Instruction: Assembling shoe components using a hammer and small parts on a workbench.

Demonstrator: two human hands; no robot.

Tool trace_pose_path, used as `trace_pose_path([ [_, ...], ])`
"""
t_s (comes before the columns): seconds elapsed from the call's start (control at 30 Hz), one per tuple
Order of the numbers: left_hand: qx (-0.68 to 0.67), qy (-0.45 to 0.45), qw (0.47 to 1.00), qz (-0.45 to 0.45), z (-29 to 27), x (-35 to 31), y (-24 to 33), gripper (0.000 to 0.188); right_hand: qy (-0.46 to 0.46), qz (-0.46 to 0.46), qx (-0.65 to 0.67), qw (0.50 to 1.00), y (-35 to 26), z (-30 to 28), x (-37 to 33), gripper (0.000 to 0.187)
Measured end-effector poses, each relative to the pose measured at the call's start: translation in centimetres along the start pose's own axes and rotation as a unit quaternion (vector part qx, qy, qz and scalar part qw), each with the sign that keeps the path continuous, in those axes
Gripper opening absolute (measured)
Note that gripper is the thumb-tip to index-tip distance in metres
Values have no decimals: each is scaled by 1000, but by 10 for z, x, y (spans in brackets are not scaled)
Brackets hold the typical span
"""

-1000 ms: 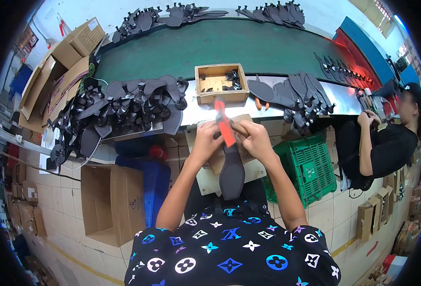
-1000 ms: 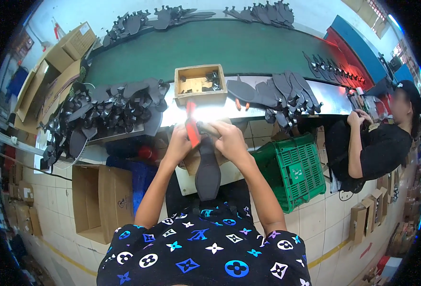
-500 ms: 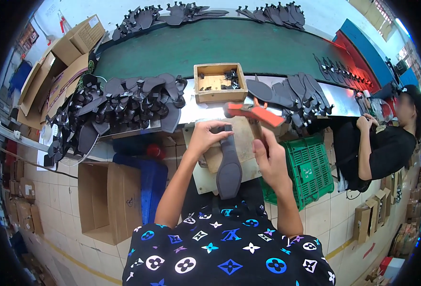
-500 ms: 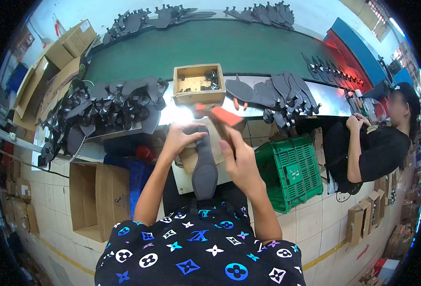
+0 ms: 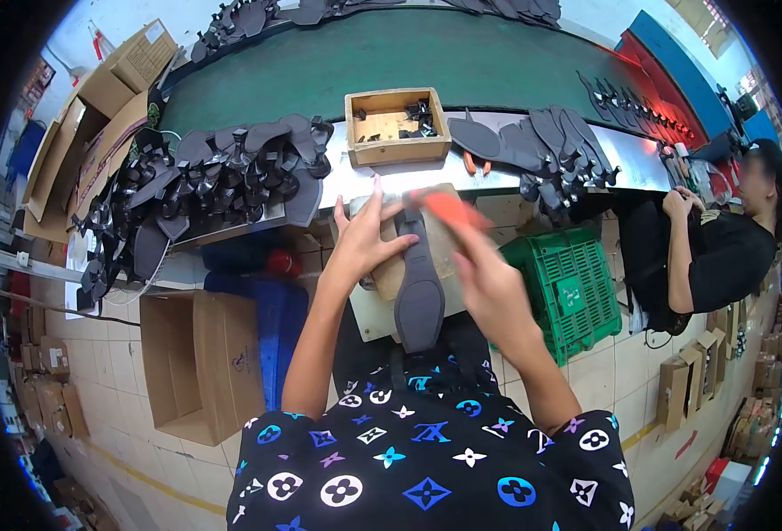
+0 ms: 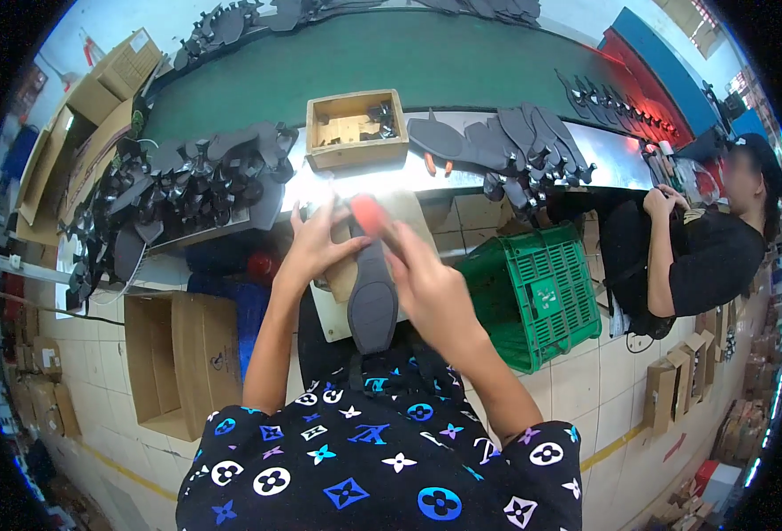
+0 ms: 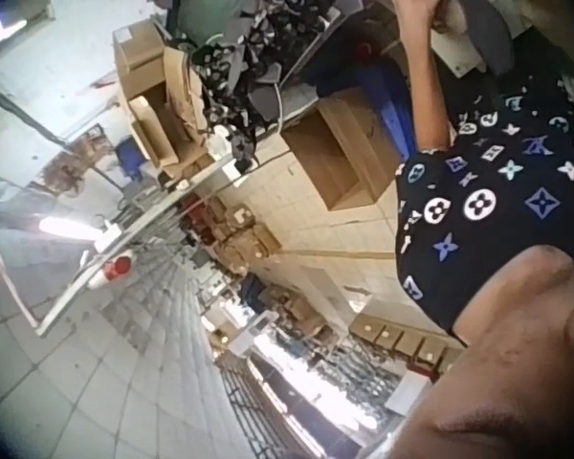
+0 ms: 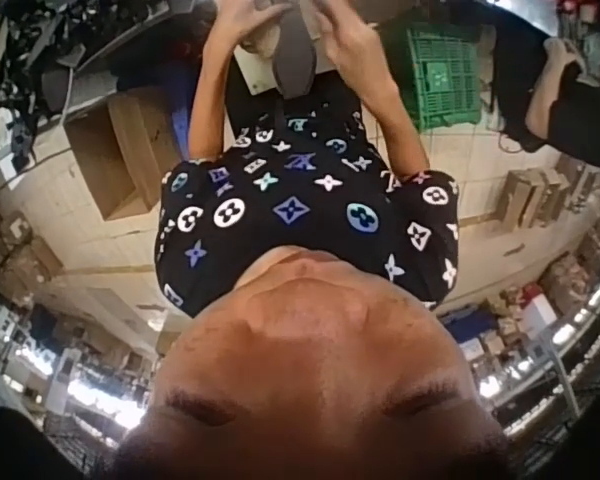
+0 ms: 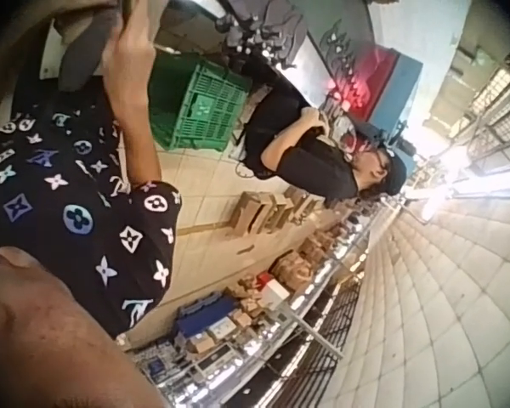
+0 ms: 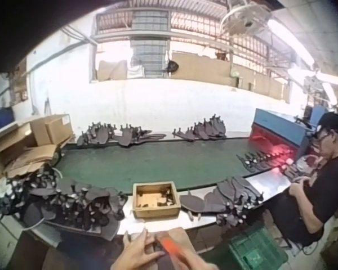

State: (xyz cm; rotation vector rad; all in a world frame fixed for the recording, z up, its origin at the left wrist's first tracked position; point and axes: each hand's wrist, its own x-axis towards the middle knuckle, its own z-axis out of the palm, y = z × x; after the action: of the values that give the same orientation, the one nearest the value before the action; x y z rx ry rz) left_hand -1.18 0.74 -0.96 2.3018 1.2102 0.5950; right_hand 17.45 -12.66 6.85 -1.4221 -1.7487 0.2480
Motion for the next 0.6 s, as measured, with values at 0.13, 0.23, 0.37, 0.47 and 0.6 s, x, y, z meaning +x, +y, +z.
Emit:
trace_pose_path([
  [0.13, 44, -18, 999, -17, 3, -5, -14, 91, 31, 13, 35, 999, -15, -22, 21, 26],
  [0.23, 32, 29, 999, 24, 3, -3, -4, 67, 112, 16, 299, 948, -27, -49, -7, 26],
  [0.37, 46, 12, 998, 41, -2, -6, 2, 46, -89, 103, 60, 989, 9, 0, -9, 32],
  [0.47, 26, 83, 979, 186, -4, 1, -8, 22, -21, 6, 65, 998, 10, -18, 16, 49],
  [0.6, -172, -27, 977, 123, -33, -38, 37, 20, 16, -5, 19, 1000, 16, -14, 21, 49],
])
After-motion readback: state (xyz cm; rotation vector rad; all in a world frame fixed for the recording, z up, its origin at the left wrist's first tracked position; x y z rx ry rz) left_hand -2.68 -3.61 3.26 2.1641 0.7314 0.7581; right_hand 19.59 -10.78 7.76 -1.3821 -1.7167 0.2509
